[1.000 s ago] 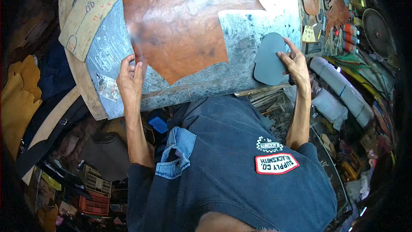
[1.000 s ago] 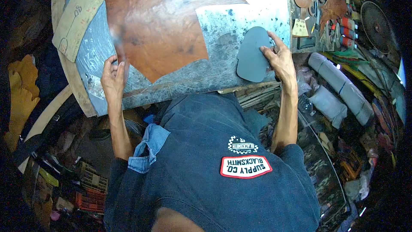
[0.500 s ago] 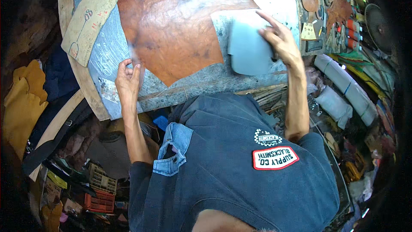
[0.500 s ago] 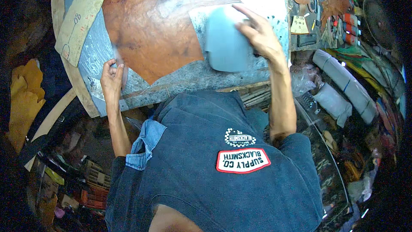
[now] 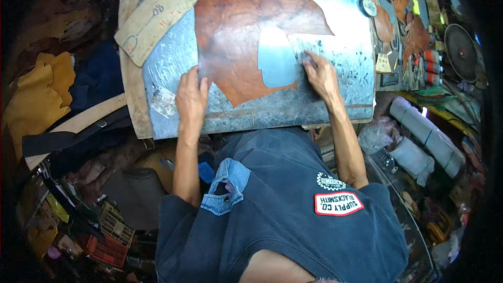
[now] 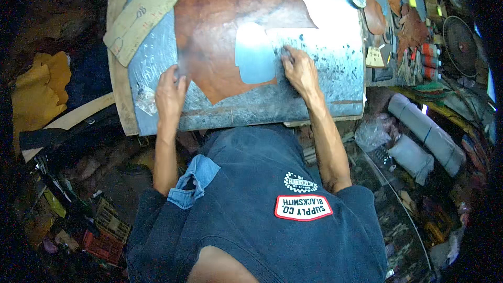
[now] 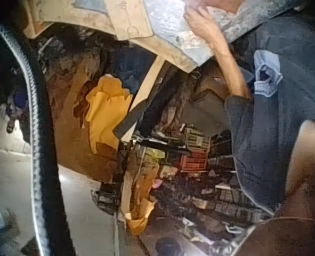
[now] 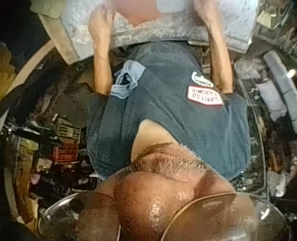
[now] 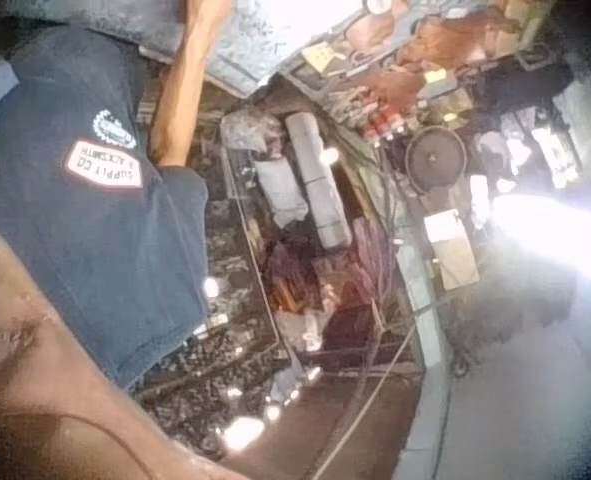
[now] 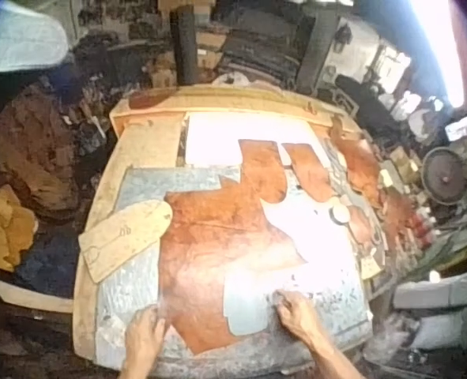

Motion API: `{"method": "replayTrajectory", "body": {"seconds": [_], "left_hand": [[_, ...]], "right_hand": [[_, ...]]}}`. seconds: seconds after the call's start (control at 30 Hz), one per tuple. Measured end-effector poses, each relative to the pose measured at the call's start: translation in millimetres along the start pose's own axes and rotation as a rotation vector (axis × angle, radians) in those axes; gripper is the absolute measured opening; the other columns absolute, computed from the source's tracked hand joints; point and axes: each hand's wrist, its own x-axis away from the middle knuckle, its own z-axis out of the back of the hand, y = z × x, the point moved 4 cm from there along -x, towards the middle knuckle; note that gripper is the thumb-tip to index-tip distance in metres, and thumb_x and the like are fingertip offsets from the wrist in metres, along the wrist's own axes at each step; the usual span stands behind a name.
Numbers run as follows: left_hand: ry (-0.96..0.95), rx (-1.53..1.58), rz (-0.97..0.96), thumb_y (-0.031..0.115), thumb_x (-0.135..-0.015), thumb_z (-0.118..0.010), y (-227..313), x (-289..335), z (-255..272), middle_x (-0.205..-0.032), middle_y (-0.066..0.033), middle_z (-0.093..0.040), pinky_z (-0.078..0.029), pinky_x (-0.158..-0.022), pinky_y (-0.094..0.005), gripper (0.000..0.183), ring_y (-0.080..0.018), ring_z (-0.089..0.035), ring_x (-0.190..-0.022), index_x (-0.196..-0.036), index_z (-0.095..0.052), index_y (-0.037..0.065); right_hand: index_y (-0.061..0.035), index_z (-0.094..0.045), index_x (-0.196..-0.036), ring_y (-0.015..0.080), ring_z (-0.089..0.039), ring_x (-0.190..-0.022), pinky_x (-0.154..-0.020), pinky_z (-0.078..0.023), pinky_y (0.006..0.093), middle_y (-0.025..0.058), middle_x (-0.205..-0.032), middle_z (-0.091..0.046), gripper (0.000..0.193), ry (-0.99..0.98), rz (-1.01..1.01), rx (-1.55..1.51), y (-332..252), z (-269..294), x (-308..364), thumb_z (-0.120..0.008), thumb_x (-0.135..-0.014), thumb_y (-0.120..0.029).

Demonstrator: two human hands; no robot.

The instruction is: Tracing and checking leather patterns for shoe manufacturing.

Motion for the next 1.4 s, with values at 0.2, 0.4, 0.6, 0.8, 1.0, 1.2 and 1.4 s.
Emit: {"method": "replayTrajectory", "body": {"seconds": [0.2, 0.4, 0.6, 0.8, 1.0, 1.2, 1.4], "left_hand": [[-0.02, 0.073, -0.256, 0.016, -0.082, -0.07, 35, 21, -30, -0.122, -0.022, -0.054, -0.045, -0.092, -0.0465, 0.04, -0.0405, -0.049, -0.119, -0.118, -0.059, 0.001], [-0.181, 0.194, -0.452, 0.024, -0.08, -0.073, 76, 26, -61, -0.139, -0.024, -0.044, -0.031, -0.107, -0.0565, 0.059, -0.0461, -0.034, -0.133, -0.13, -0.052, 0.002], [-0.225, 0.144, -0.513, 0.031, -0.081, -0.073, 85, 30, -82, -0.145, -0.0224, -0.039, -0.025, -0.11, -0.0586, 0.063, -0.0454, -0.029, -0.137, -0.133, -0.051, 0.003], [-0.196, 0.241, -0.442, 0.026, -0.081, -0.074, 95, 29, -76, -0.144, -0.0241, -0.039, -0.026, -0.11, -0.0546, 0.062, -0.0429, -0.034, -0.135, -0.134, -0.05, 0.002], [-0.287, 1.194, 0.277, 0.006, -0.092, -0.061, 101, 39, -88, -0.128, -0.0166, -0.051, -0.051, -0.088, -0.0287, 0.053, -0.0188, -0.058, -0.109, -0.139, -0.039, -0.005], [-0.386, 1.449, 0.434, 0.0, -0.095, -0.052, 109, 57, -114, -0.112, -0.0118, -0.061, -0.051, -0.085, -0.0253, 0.046, -0.0138, -0.061, -0.1, -0.138, -0.039, -0.007], [-0.558, 1.355, 0.417, 0.004, -0.095, -0.054, 138, 70, -107, -0.112, -0.0123, -0.063, -0.052, -0.083, -0.0244, 0.039, -0.016, -0.064, -0.098, -0.132, -0.047, -0.004]], "right_hand": [[-0.003, -0.062, -0.123, 0.0373, -0.065, -0.095, -0.084, -0.051, 0.0441, 0.0256, -0.107, -0.065, 0.037, -0.015, -0.106, 0.018, 0, -9, 29, -0.06, -0.089, -0.018], [-0.0071, -0.061, -0.126, 0.0388, -0.063, -0.091, -0.084, -0.05, 0.0459, 0.0243, -0.099, -0.064, 0.039, 0.016, -0.061, 0.041, -6, -19, 35, -0.06, -0.089, -0.02], [-0.0095, -0.061, -0.126, 0.0369, -0.06, -0.084, -0.079, -0.048, 0.0446, 0.0206, -0.09, -0.062, 0.038, 0.064, -0.046, 0.129, -9, -24, 49, -0.06, -0.089, -0.021], [-0.0116, -0.062, -0.126, 0.0379, -0.061, -0.084, -0.076, -0.049, 0.0473, 0.0207, -0.089, -0.059, 0.039, 0.001, -0.063, 0.123, -6, -23, 51, -0.061, -0.089, -0.021], [-0.011, -0.062, -0.125, 0.0359, -0.061, -0.083, -0.075, -0.049, 0.0458, 0.0188, -0.088, -0.059, 0.038, -0.091, -0.053, 0.064, -9, -22, 51, -0.061, -0.089, -0.021], [-0.0086, -0.061, -0.126, 0.0285, -0.061, -0.082, -0.075, -0.049, 0.0413, 0.0153, -0.092, -0.062, 0.04, -0.163, -0.004, -0.126, 17, -22, 53, -0.065, -0.088, -0.021], [-0.0027, -0.062, -0.115, 0.0054, -0.045, -0.049, -0.044, -0.038, 0.0217, -0.0034, -0.065, -0.054, 0.027, -0.239, -0.482, -0.681, 31, 19, 57, -0.063, -0.091, -0.016]]}}
